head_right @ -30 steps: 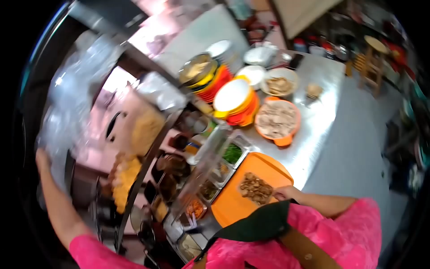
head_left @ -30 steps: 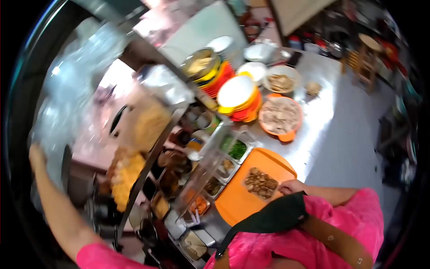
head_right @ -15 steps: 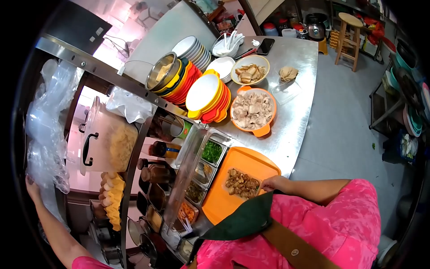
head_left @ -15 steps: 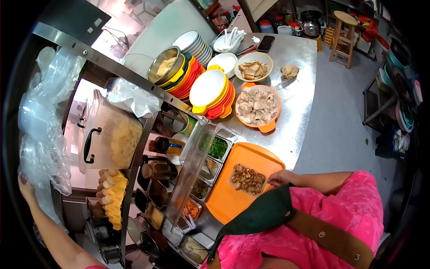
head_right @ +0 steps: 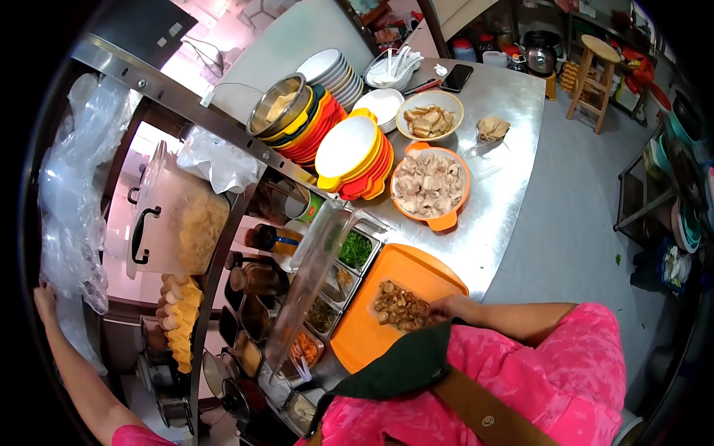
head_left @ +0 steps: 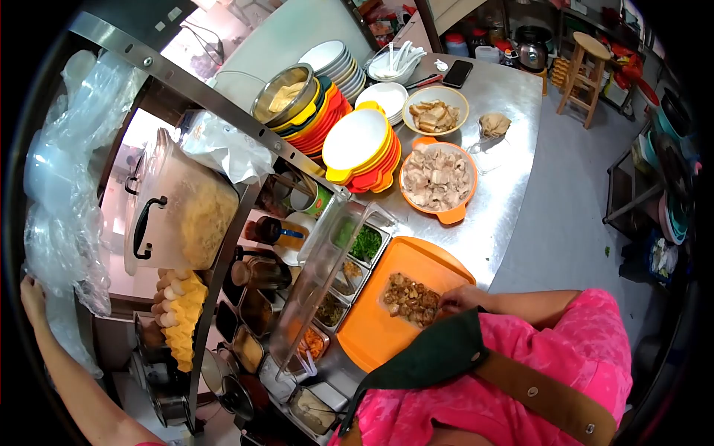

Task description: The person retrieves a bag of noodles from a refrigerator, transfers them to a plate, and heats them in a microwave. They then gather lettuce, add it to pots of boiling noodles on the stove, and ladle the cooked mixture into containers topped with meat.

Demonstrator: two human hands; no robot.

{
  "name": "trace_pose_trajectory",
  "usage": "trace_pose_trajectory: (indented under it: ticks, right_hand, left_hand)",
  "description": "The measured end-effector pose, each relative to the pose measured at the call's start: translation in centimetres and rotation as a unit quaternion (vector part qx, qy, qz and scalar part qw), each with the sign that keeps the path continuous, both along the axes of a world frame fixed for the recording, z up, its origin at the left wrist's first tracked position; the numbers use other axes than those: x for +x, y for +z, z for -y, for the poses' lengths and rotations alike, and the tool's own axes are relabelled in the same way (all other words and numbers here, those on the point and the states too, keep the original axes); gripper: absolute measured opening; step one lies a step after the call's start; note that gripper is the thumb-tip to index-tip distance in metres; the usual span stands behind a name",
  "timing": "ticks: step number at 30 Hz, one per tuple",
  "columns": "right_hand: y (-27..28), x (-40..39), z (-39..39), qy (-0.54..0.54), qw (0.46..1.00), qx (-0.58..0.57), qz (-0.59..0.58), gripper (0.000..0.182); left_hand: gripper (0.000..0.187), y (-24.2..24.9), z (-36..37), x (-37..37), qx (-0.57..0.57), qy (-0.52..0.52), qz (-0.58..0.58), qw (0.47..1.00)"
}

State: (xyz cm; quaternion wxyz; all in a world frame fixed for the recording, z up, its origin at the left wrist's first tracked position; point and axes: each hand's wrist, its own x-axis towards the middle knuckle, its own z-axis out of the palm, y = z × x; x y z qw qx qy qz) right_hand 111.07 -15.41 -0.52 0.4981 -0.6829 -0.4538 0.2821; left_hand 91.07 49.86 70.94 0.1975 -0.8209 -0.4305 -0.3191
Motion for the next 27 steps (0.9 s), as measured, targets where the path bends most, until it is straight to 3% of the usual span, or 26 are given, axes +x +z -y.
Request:
trace_pose_trajectory:
  ticks: [5,12,15,18,20,22,24,26,27]
  right_hand:
    - [1.4,0.2,-0.1,-0.031,0.999,-0.042,0.002,0.015]
    - [2.3,0.2,0.0,-0.062,0.998,0.014,0.019,0.014]
    - [2.4,0.2,0.1,-0.076,0.994,-0.035,-0.068,0.015]
    - [2.0,-0.2,0.3,-0.083,0.995,-0.045,-0.019,0.015]
    - [1.6,-0.4,0.2,-0.098,0.991,-0.055,-0.067,0.014]
    - [-0.2,-0.7,0.0,-0.093,0.993,-0.071,-0.033,0.014]
    - [1.2,-0.6,0.0,-0.085,0.995,-0.049,-0.031,0.012]
    - [-1.2,-0.6,0.3,-0.085,0.993,-0.075,-0.034,0.013]
    - [-1.2,-0.9,0.4,-0.124,0.983,-0.053,-0.123,0.015]
  left_hand:
    - [0.026,1.9,-1.3,-1.7,0.258,0.054,-0.23,0.937]
    - [0.031,-0.7,1.7,0.1,0.272,0.06,-0.225,0.934]
    - [0.03,-2.0,4.1,1.1,0.293,0.057,-0.199,0.934]
    - [0.031,-0.2,0.5,0.4,0.297,0.056,-0.13,0.944]
    - [0.033,0.5,-1.3,-1.5,0.299,0.065,-0.08,0.949]
    - [0.033,1.2,-2.9,-2.7,0.23,0.119,-0.001,0.966]
    - [0.029,-0.4,-1.0,-2.3,0.271,0.102,0.046,0.956]
    - [0.027,-1.6,0.2,-1.1,0.253,0.107,0.19,0.943]
    - [0.026,-2.7,2.1,-0.2,0.239,0.085,0.265,0.93]
